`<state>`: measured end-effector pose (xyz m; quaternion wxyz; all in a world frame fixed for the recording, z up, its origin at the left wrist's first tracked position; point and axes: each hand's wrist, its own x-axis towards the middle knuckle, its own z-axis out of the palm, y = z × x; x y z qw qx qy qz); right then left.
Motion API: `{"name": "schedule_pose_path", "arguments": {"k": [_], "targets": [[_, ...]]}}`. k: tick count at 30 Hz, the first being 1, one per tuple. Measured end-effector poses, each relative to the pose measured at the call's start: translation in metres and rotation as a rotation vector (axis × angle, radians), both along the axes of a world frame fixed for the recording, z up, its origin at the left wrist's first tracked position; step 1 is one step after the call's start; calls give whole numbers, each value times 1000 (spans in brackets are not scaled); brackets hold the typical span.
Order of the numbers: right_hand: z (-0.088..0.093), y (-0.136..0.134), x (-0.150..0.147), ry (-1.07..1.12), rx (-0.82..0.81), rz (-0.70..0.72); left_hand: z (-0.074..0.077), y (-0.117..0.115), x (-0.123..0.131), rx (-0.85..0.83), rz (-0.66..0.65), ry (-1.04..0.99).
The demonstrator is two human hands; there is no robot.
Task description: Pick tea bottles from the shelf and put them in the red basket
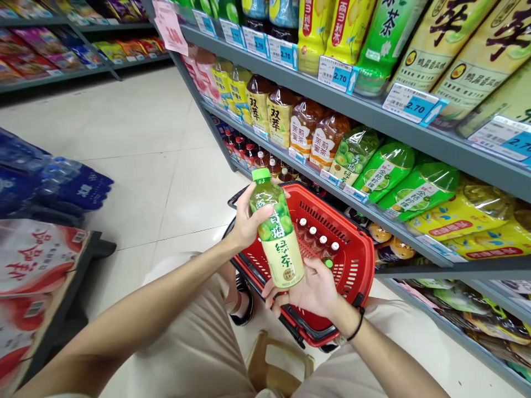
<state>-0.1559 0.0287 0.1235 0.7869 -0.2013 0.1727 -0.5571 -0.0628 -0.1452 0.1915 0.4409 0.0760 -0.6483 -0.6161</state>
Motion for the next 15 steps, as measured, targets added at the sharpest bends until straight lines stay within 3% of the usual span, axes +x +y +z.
{"name": "schedule_pose_path", "arguments": {"k": [5,9,15], "targets": [[-7,-4,3,91,-87,-137,-6,-6,-3,66,95,-3],[-12,-3,3,212,-79,-306,-4,-5,-5,235,-3,-38],[-18,-1,9,280,0,-447,4,1,-8,401,-91,-56]]}}
